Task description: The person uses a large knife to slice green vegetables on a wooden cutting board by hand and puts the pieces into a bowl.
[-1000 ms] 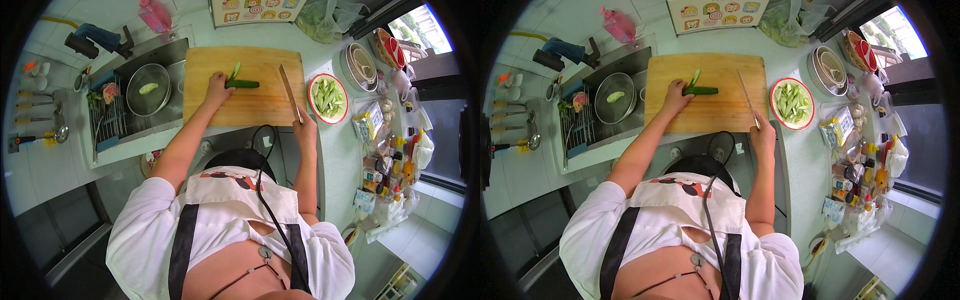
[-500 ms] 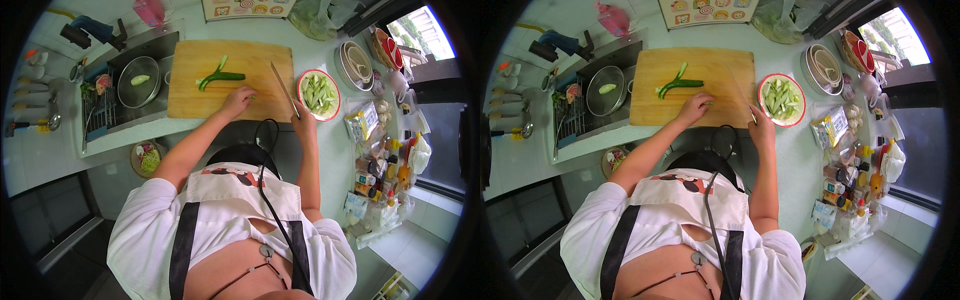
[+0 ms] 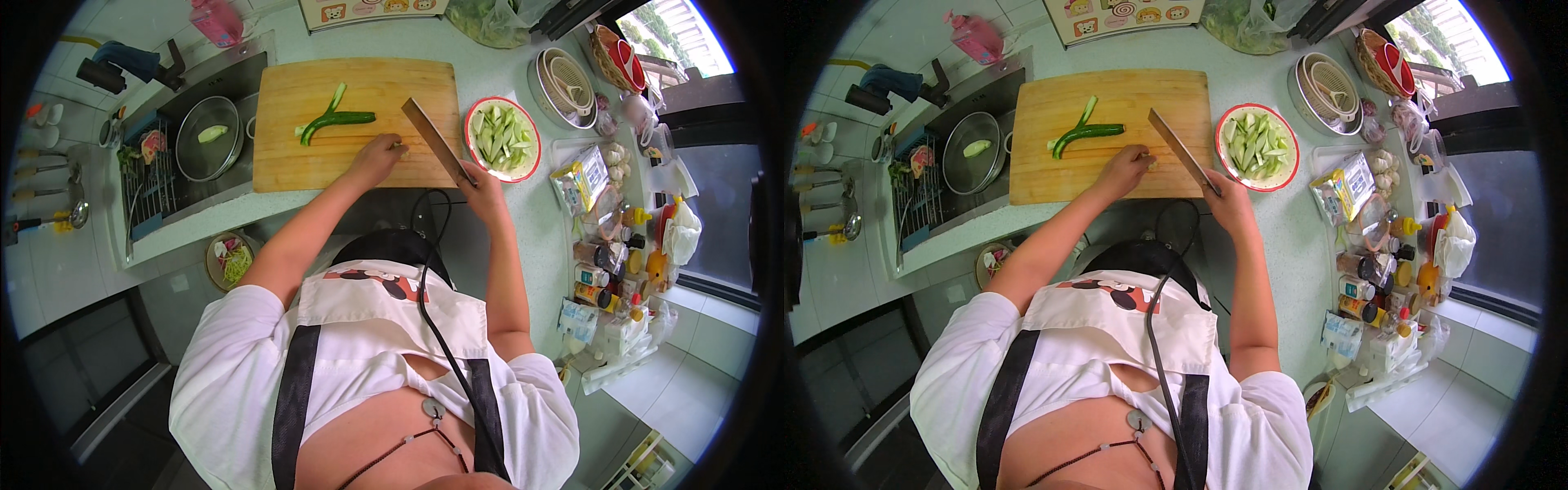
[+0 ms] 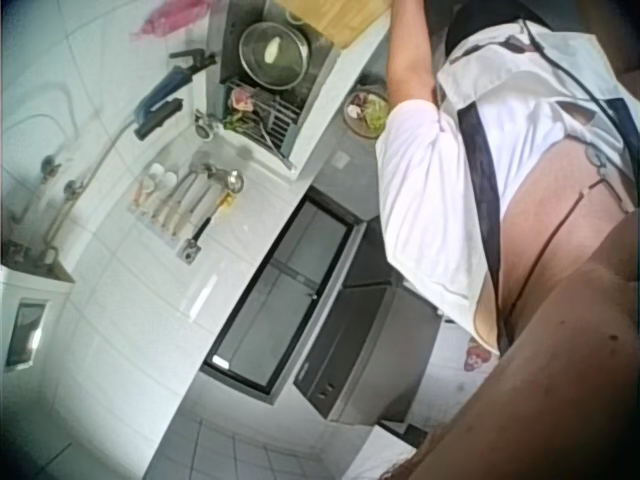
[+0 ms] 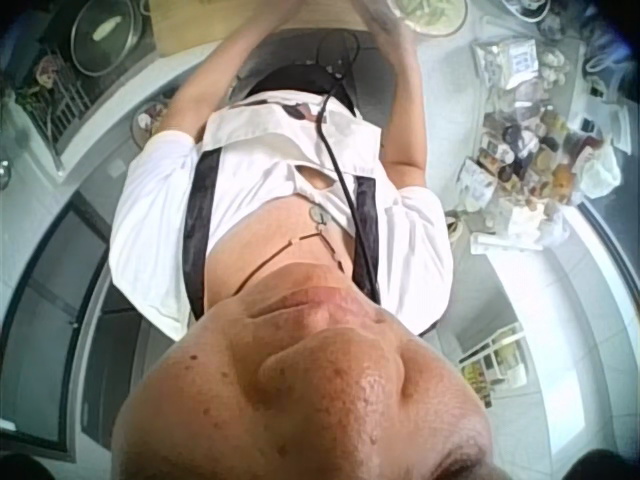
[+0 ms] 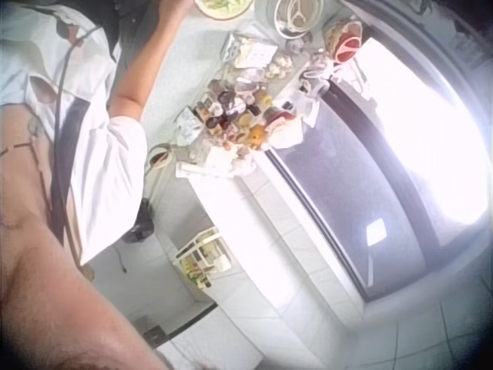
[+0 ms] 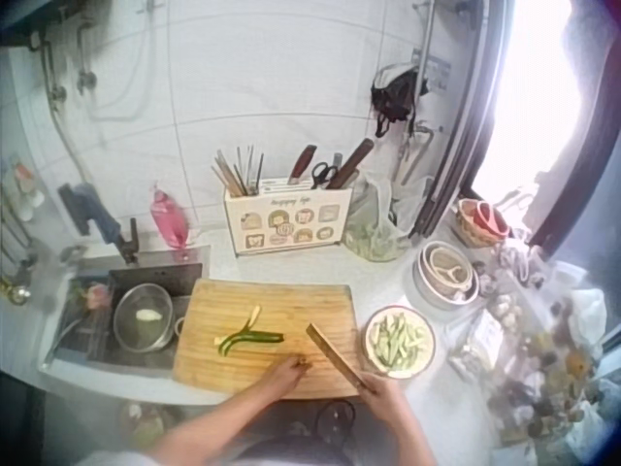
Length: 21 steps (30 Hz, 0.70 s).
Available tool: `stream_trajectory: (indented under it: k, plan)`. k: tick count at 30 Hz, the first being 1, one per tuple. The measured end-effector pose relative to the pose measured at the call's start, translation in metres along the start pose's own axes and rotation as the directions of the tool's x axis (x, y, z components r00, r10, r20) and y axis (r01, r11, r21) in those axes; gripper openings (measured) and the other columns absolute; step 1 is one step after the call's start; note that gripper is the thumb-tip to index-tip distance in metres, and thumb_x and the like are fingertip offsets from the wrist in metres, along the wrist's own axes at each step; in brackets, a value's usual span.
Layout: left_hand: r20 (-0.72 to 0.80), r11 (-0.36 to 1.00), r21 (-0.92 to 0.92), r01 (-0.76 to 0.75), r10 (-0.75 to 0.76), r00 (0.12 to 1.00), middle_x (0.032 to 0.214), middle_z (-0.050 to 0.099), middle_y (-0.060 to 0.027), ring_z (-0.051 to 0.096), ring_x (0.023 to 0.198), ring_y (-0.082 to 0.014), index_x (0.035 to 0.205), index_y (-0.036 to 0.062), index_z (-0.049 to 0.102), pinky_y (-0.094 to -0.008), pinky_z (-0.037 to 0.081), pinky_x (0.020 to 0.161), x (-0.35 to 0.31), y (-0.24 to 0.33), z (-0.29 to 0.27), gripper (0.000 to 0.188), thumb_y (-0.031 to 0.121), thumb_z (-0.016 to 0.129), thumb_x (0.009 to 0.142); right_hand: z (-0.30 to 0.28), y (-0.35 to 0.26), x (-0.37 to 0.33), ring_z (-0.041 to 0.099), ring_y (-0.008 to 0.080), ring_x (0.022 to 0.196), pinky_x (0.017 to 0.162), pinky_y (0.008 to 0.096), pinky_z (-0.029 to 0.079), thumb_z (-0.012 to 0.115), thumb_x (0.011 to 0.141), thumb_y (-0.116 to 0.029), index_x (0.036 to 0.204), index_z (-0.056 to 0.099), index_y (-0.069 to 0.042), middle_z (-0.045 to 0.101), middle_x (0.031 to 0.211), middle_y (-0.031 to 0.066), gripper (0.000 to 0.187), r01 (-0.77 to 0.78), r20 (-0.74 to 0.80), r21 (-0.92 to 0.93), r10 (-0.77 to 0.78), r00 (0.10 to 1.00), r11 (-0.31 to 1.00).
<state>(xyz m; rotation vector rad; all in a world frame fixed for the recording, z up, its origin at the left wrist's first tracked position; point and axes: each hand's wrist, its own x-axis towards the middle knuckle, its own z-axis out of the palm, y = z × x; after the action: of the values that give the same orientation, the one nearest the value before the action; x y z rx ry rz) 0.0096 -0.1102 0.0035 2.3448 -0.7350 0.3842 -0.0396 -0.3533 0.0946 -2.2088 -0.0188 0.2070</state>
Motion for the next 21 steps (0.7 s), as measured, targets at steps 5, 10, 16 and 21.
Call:
stream_trajectory:
  k: [5, 10, 16, 21]
  plan:
    - [-0.075, 0.991, -0.101, 0.084, -0.092, 0.993, 0.101, 0.058, -0.0107, 0.057, 0.094, -0.0292, 0.097, 0.0072, 0.062, -0.0366, 0.049, 0.074, -0.008, 0.001, 0.000, 0.020, 0.008, 0.058, 0.078, -0.001, -0.015, 0.000, 0.063, 0.0253, 0.078, 0.073, 0.0328, 0.047, 0.059, 0.082, -0.011, 0.110, 0.060, -0.004, 0.064, 0.084, 0.0171, 0.029, -0.069, 0.023, -0.046, 0.070, 0.997, 0.997]
    - [-0.181, 0.996, -0.076, 0.052, -0.065, 0.981, 0.091, 0.059, -0.0085, 0.060, 0.079, -0.0277, 0.088, 0.0069, 0.061, -0.0349, 0.051, 0.066, 0.011, 0.005, 0.017, 0.013, 0.009, 0.065, 0.075, -0.003, -0.016, 0.002, 0.062, 0.0248, 0.078, 0.074, 0.0337, 0.047, 0.059, 0.082, -0.012, 0.111, 0.060, -0.005, 0.063, 0.085, 0.0180, 0.029, -0.041, 0.047, -0.076, 0.045, 0.998, 0.996]
    - [-0.185, 0.996, -0.070, 0.058, -0.070, 0.980, 0.089, 0.060, -0.0085, 0.060, 0.079, -0.0273, 0.086, 0.0070, 0.062, -0.0353, 0.051, 0.066, 0.019, 0.010, 0.029, 0.012, 0.010, 0.065, 0.074, -0.011, -0.033, -0.001, 0.058, 0.0210, 0.065, 0.066, 0.0338, 0.047, 0.057, 0.084, -0.014, 0.112, 0.059, -0.005, 0.061, 0.078, 0.0156, 0.029, -0.152, 0.138, -0.093, 0.164, 0.977, 0.984]
    - [-0.215, 0.997, -0.069, 0.034, -0.049, 0.975, 0.087, 0.060, -0.0086, 0.060, 0.078, -0.0271, 0.084, 0.0076, 0.063, -0.0356, 0.050, 0.066, 0.018, 0.007, 0.033, 0.012, 0.010, 0.066, 0.072, -0.014, -0.036, -0.001, 0.052, 0.0177, 0.052, 0.055, 0.0331, 0.045, 0.055, 0.086, -0.016, 0.111, 0.059, -0.005, 0.055, 0.068, 0.0115, 0.028, -0.179, 0.182, -0.099, 0.194, 0.964, 0.979]
